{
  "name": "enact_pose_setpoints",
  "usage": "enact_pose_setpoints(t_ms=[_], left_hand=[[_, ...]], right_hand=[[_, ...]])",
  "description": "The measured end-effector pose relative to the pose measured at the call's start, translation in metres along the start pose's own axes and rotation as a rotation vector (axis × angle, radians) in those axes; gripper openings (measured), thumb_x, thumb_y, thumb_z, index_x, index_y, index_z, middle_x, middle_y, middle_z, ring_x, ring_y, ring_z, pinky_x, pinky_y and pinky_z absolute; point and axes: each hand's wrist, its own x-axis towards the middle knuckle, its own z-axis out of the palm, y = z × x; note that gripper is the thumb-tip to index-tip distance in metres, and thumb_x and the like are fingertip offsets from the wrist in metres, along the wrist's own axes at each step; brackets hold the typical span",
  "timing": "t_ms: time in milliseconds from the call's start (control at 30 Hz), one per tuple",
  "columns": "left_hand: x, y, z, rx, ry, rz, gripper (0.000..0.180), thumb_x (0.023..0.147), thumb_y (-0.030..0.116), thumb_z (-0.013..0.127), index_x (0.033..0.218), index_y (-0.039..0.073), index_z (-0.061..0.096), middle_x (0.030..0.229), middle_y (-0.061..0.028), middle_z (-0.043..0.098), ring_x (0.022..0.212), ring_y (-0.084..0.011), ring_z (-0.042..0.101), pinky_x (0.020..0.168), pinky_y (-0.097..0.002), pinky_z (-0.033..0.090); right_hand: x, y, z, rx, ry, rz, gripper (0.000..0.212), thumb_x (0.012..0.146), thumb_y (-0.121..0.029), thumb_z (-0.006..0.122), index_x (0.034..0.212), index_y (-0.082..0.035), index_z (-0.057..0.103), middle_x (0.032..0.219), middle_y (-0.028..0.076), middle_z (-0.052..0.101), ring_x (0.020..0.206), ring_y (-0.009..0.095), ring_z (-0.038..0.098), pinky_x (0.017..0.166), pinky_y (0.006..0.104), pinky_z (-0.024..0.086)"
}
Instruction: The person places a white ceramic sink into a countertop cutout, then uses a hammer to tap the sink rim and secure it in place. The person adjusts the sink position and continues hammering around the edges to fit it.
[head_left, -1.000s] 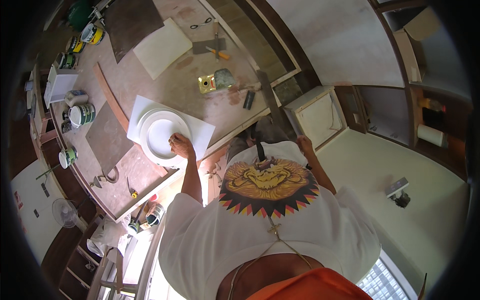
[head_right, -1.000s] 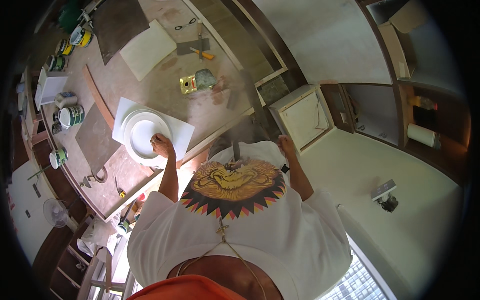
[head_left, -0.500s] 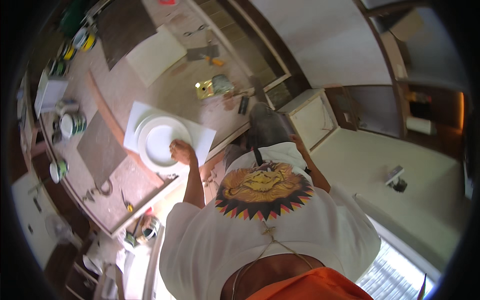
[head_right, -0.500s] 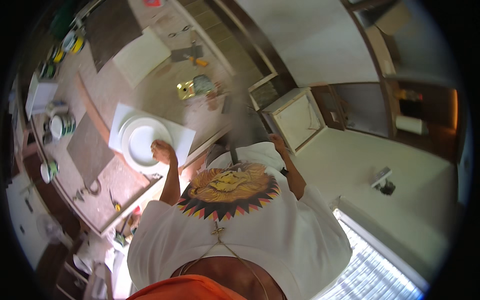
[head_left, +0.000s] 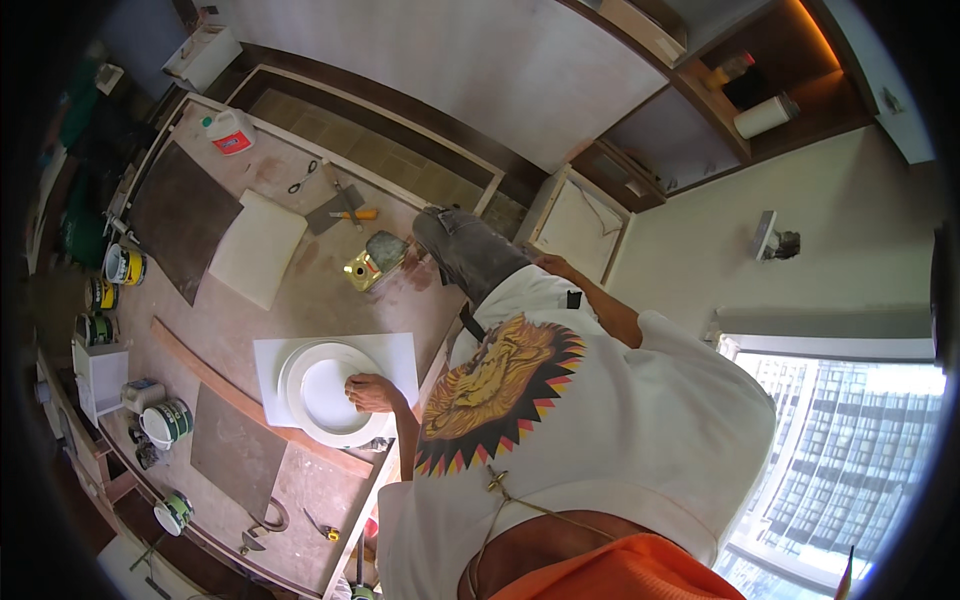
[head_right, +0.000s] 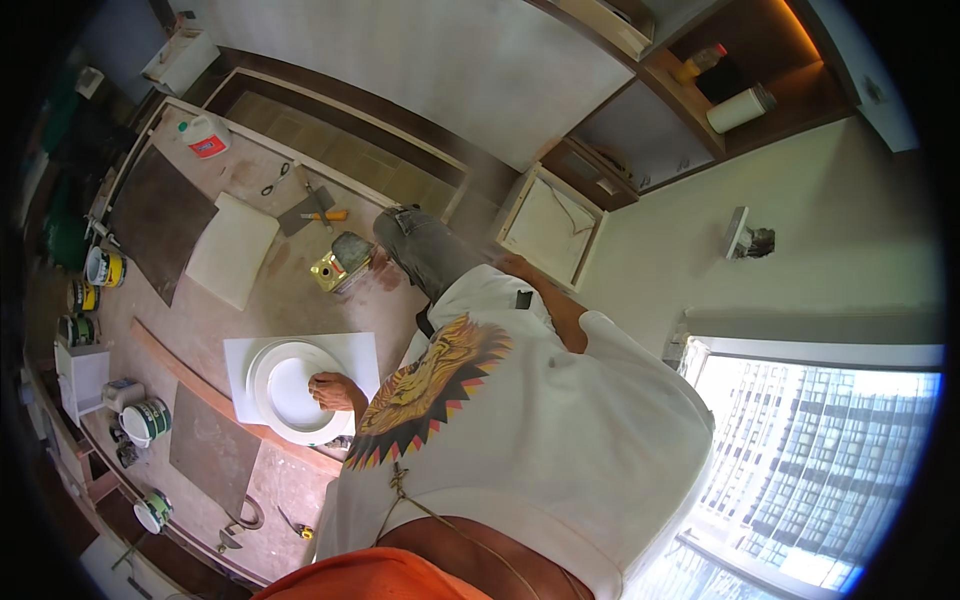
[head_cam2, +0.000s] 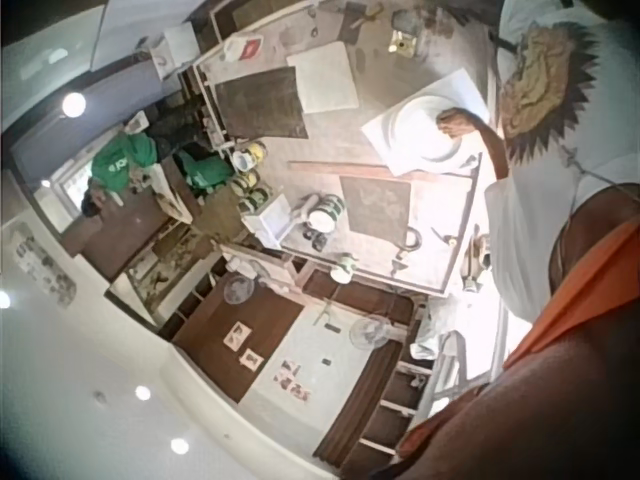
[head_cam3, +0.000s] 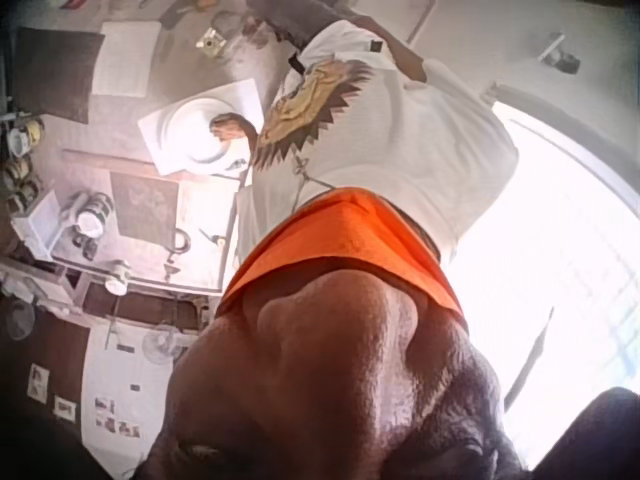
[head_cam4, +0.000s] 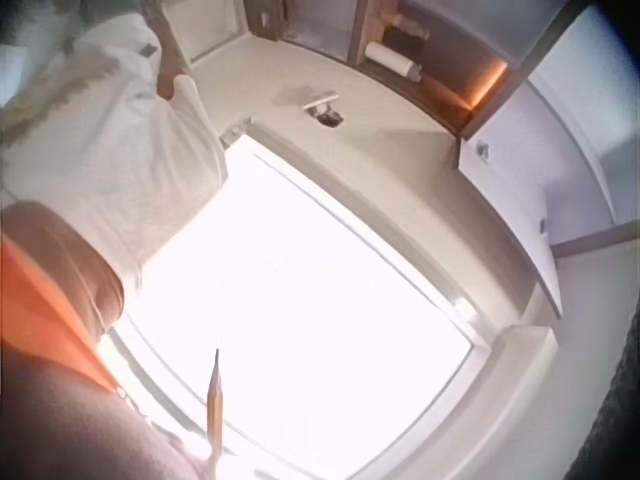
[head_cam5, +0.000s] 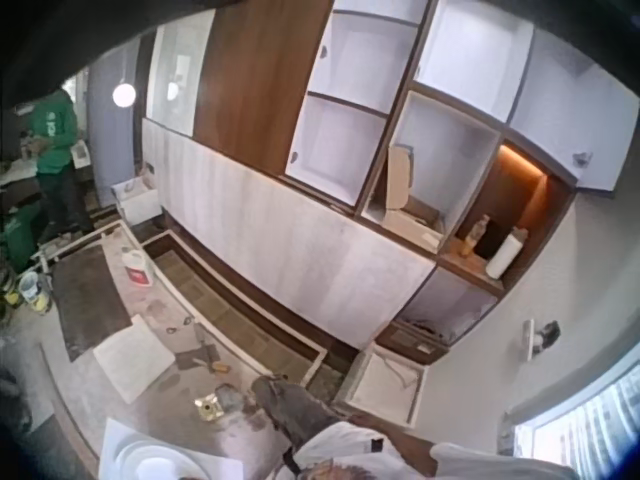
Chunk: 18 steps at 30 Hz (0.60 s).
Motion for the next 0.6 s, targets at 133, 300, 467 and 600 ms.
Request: enact_pose_setpoints(t_ms=[133,300,467,600], left_hand=[[0.0,-0.001,0.002,-0.038,-0.034,-0.005,0.029,0.102,0.028,0.046,0.103,0.007,0.066,0.096,-0.0136,0.067,0.091,-0.0335,0.064,0.078,-0.0483,0.047],[0.0,-0.006,0.005,-0.016,-0.05,-0.072,0.033,0.102,0.029,0.045,0.111,0.007,0.067,0.103,-0.0152,0.068,0.097,-0.0333,0.063,0.086,-0.0477,0.046],[-0.002,-0.009,-0.006,-0.025,-0.117,-0.083,0.028,0.099,0.028,0.049,0.106,0.008,0.068,0.106,-0.0125,0.068,0.103,-0.0303,0.063,0.09,-0.045,0.045],[-0.001,-0.011,-0.005,-0.037,-0.093,-0.128,0.026,0.099,0.027,0.05,0.103,0.008,0.067,0.106,-0.0113,0.067,0.103,-0.0298,0.063,0.09,-0.0444,0.044]], right_hand=[[0.011,-0.001,-0.015,-0.07,-0.015,-0.022,0.028,0.093,-0.024,0.064,0.109,-0.003,0.07,0.102,0.009,0.072,0.097,0.017,0.066,0.088,0.0334,0.052],[0.038,-0.062,-0.018,-0.16,0.029,0.032,0.023,0.093,-0.024,0.062,0.102,-0.004,0.071,0.096,0.008,0.071,0.092,0.018,0.065,0.085,0.0357,0.053],[0.043,-0.061,-0.042,-0.184,-0.078,0.151,0.023,0.094,-0.023,0.061,0.105,-0.005,0.07,0.098,0.007,0.071,0.091,0.018,0.065,0.084,0.0359,0.053],[0.073,-0.09,-0.061,-0.26,-0.17,0.233,0.023,0.095,-0.023,0.06,0.108,-0.006,0.07,0.099,0.007,0.071,0.091,0.018,0.065,0.084,0.036,0.053]])
